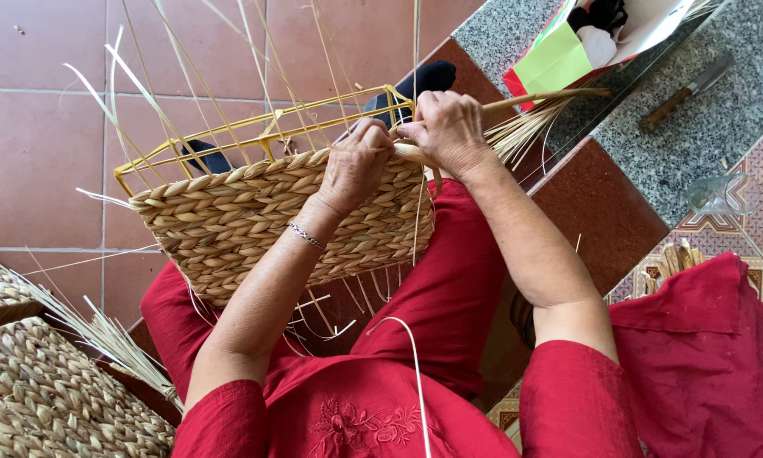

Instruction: The person sits on the floor weaving a water hyacinth basket around a yellow frame, tucking and tightening strands along the rim. They use a knife to trim excess material and continue folding and securing weaving strands around the basket edge.

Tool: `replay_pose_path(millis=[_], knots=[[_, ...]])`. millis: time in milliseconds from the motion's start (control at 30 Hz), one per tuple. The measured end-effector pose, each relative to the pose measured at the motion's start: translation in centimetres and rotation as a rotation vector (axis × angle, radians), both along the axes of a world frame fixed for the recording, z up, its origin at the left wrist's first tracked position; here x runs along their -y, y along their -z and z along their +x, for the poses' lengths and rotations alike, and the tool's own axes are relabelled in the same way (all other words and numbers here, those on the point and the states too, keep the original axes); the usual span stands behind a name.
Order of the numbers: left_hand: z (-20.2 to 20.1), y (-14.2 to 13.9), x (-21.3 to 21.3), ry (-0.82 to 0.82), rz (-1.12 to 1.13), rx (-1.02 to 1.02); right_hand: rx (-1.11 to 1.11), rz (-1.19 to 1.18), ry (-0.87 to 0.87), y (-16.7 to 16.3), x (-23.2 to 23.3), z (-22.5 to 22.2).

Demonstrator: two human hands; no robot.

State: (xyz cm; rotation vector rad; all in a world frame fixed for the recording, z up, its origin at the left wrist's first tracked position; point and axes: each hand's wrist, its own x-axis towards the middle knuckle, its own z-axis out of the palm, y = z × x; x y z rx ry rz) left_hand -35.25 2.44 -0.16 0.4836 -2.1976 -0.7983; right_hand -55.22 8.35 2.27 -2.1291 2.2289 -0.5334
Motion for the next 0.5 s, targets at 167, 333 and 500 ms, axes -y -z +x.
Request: replay_pose_path(millis=[167, 333, 500], knots=[[-0.8, 1.0, 0.2, -0.063, 0.019, -0.040, 0.031, 0.096, 0.011, 0.8, -0.9, -0.3], [-2.8, 1.1, 0.6, -0.255, 0.162, 0.211, 0.543, 0.326, 0.226, 0.7, -2.2, -1.9], [-3.3, 1.0, 0.5, -0.336, 0.204, 0.125, 0.033, -0.237, 0.065, -0.1, -4.5, -2.3]])
